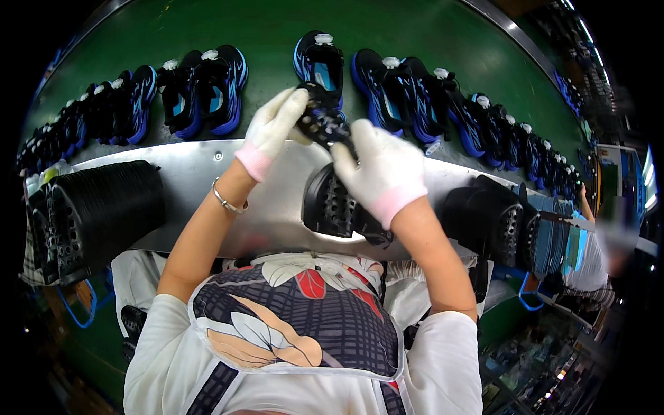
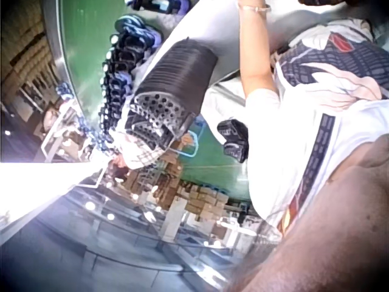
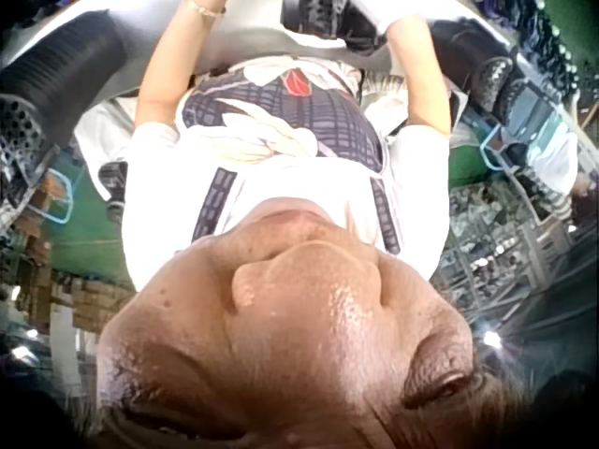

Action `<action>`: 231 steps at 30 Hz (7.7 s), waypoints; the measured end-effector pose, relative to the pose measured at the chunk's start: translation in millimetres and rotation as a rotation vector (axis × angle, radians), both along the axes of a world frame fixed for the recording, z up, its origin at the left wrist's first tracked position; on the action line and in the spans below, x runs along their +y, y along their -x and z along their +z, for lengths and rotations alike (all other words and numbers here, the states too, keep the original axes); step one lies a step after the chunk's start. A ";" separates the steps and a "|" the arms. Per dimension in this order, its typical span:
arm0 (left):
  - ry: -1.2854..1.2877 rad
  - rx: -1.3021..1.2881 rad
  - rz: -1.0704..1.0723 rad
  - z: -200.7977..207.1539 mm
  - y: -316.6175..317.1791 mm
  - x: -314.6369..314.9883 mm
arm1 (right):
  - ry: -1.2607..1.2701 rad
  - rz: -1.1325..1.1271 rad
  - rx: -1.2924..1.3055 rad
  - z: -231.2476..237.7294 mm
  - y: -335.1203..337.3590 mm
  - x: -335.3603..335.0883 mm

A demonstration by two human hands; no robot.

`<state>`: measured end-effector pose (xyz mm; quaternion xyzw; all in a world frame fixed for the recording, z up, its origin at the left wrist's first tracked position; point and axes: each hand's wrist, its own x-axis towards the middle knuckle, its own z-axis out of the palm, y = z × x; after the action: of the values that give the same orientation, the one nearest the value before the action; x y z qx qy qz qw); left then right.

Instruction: The person repeatedly picks up black plastic shoe trees from a stack and inserts them into black and blue sneakers on a conveyor belt. They handle the shoes one at a time, placing each shoe tree inside the shoe before moving to the next pair.

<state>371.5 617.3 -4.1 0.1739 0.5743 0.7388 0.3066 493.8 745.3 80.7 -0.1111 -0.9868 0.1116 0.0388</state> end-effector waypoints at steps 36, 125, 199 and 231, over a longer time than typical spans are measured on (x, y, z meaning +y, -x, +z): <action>0.960 0.580 -0.488 -17.7 48.4 37.9 | -0.155 -0.069 -0.598 -55.3 167.1 10.9; 0.605 0.877 -0.214 -48.3 10.3 41.4 | 0.311 -0.108 -0.129 -7.5 10.5 82.8; 0.590 1.026 -0.100 -14.9 -18.6 -27.5 | -0.064 0.097 0.009 -28.2 -106.3 -3.6; -0.097 0.042 0.081 23.9 -30.8 37.8 | 0.372 -0.132 0.023 0.2 -43.4 -1.3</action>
<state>402.3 655.1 19.7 0.1806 0.5506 0.7739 0.2554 537.2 744.1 80.9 -0.1798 -0.9391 0.2906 0.0362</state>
